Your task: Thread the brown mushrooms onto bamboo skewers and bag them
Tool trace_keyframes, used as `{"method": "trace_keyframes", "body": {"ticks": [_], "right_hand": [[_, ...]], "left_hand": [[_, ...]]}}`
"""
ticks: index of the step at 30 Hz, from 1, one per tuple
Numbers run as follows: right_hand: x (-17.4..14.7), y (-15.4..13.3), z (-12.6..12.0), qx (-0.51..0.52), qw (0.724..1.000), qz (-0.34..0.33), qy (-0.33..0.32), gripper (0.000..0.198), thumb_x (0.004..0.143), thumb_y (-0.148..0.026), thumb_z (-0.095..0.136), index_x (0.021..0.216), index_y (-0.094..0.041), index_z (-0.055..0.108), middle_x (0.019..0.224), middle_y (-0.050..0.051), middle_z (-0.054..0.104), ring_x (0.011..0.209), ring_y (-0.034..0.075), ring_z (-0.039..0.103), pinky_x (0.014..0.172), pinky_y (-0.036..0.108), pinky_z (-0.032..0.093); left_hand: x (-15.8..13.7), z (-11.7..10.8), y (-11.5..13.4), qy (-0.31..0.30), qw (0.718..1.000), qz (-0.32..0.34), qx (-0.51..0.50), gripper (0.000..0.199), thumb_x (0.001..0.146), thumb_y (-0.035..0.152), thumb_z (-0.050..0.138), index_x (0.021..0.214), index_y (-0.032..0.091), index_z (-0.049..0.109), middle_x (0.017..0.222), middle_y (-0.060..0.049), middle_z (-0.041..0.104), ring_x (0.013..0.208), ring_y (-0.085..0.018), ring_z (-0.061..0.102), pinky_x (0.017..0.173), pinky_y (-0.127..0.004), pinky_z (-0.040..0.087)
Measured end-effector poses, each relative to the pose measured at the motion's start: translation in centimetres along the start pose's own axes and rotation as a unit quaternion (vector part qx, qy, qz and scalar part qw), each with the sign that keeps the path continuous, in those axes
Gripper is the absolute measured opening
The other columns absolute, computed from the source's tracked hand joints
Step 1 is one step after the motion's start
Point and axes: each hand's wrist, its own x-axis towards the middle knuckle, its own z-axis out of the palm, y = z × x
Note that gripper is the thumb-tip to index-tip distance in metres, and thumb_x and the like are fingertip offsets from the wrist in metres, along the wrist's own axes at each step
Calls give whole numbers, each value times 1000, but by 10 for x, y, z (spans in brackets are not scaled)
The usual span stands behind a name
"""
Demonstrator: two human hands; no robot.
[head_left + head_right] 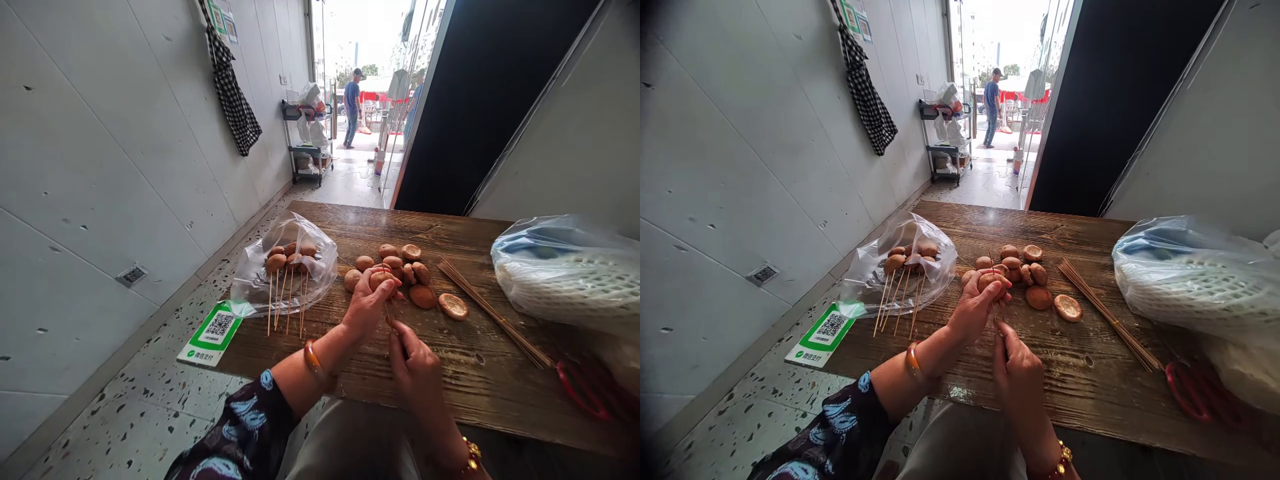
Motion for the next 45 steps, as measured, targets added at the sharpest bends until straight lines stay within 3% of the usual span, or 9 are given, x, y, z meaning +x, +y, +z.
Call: {"method": "trace_keyframes", "body": {"ticks": [23, 45], "right_hand": [[33, -1, -9, 8, 999, 17, -47, 32, 98, -29, 38, 109, -16, 66, 101, 10, 75, 86, 22, 72, 74, 32, 53], [31, 3, -2, -20, 999, 27, -32, 37, 101, -36, 32, 96, -17, 64, 87, 11, 75, 78, 22, 70, 68, 30, 50]], "left_hand": [[-2, 1, 1, -19, 996, -81, -29, 43, 75, 36, 74, 105, 15, 50, 90, -6, 67, 67, -13, 62, 64, -26, 47], [-3, -1, -8, -25, 997, -68, -5, 43, 75, 38, 74, 104, 15, 52, 90, -6, 67, 68, -14, 63, 67, -28, 49]]}}
